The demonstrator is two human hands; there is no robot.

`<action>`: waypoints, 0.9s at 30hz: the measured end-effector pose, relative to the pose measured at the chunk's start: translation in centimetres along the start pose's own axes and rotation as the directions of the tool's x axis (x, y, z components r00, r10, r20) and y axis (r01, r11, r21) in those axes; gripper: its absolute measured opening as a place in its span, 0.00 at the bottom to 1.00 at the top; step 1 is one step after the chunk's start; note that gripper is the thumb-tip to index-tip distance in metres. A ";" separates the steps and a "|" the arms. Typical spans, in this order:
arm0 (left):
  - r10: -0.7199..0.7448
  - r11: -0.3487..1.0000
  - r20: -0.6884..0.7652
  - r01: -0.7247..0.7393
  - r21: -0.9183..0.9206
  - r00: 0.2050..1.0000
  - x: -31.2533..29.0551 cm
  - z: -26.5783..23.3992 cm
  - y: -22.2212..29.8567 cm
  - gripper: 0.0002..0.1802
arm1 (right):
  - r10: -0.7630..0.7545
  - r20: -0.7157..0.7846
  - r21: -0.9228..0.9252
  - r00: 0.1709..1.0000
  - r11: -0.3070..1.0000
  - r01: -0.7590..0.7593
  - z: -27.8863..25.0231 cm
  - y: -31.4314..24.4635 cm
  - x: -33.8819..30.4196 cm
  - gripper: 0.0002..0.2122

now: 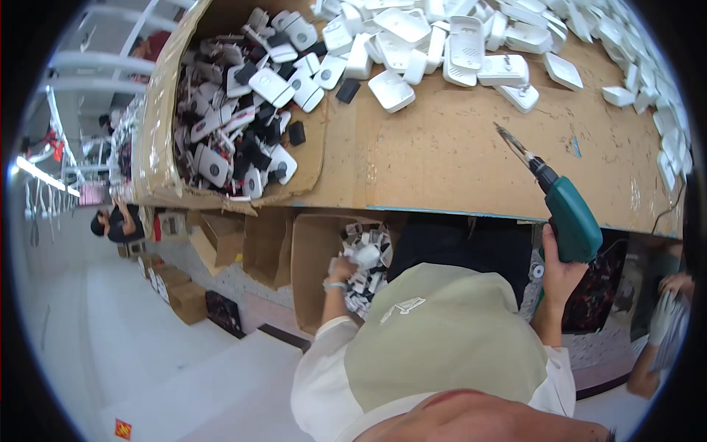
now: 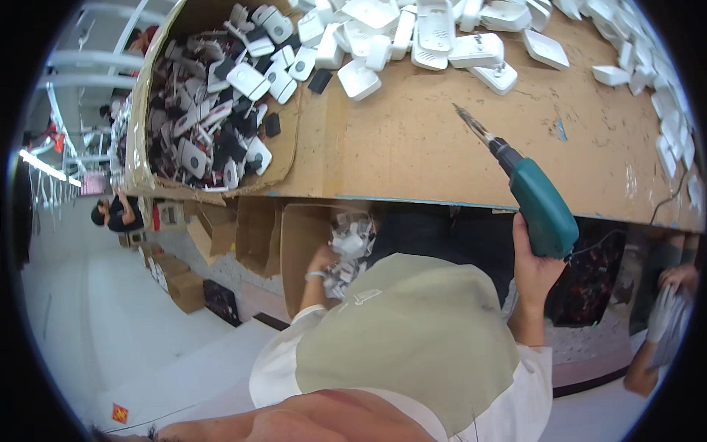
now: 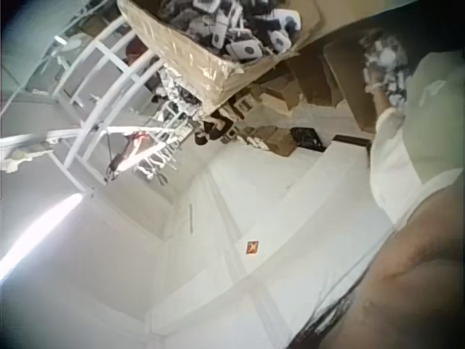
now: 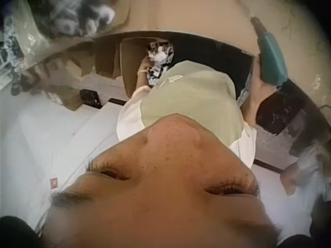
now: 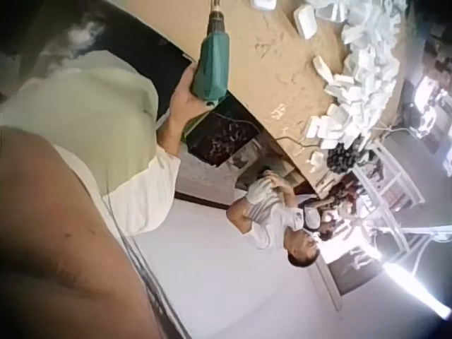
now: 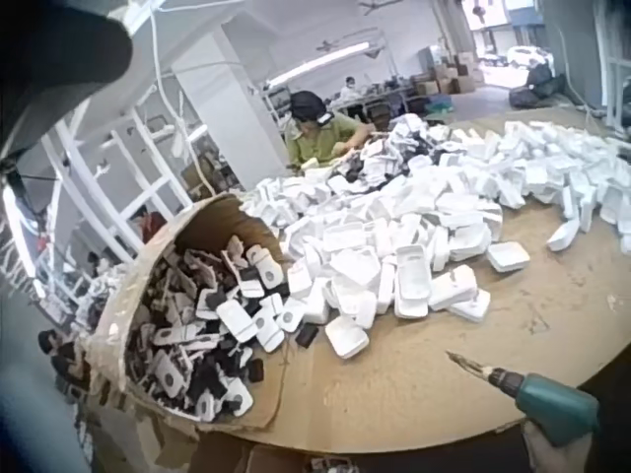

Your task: Soldering electronic components into white plastic cases at a factory workbench.

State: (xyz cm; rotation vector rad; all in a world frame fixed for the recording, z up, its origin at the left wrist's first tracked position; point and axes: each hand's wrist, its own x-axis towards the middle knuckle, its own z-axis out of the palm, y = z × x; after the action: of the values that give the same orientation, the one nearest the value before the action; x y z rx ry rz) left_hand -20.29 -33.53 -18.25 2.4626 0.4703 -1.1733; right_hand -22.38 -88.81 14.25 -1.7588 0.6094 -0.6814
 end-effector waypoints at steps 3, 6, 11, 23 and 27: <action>-0.098 0.965 -0.099 0.119 0.235 0.990 3.8 11.5 -13.8 0.32 | 0.001 0.128 0.091 0.992 0.996 -0.013 1.4 -0.7 1.5 0.09; 0.052 0.886 0.188 -0.132 0.445 0.981 -1.8 3.7 5.2 0.31 | -0.044 -0.032 -0.007 0.999 0.999 0.044 -0.1 -0.4 0.0 0.09; 0.826 0.564 0.157 -0.797 -0.217 0.541 -18.4 -15.1 27.0 0.13 | -0.022 -0.097 -0.047 0.995 0.999 0.017 -1.2 -0.1 0.7 0.09; 0.926 0.097 -0.267 -0.513 0.853 -0.268 -13.9 -18.3 43.9 0.03 | -0.076 -0.174 -0.098 0.982 0.993 0.059 -2.4 1.8 0.5 0.12; 0.926 0.005 -0.216 -0.563 0.826 -0.309 -15.9 -11.7 45.7 0.04 | -0.030 -0.104 -0.003 0.994 1.000 0.030 -1.7 1.5 1.8 0.12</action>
State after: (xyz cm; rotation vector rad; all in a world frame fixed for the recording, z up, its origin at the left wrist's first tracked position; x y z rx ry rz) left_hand -1.57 -70.28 9.59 2.3753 -1.4531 0.7289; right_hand -22.42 -91.63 13.48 -1.7449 0.6559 -0.7974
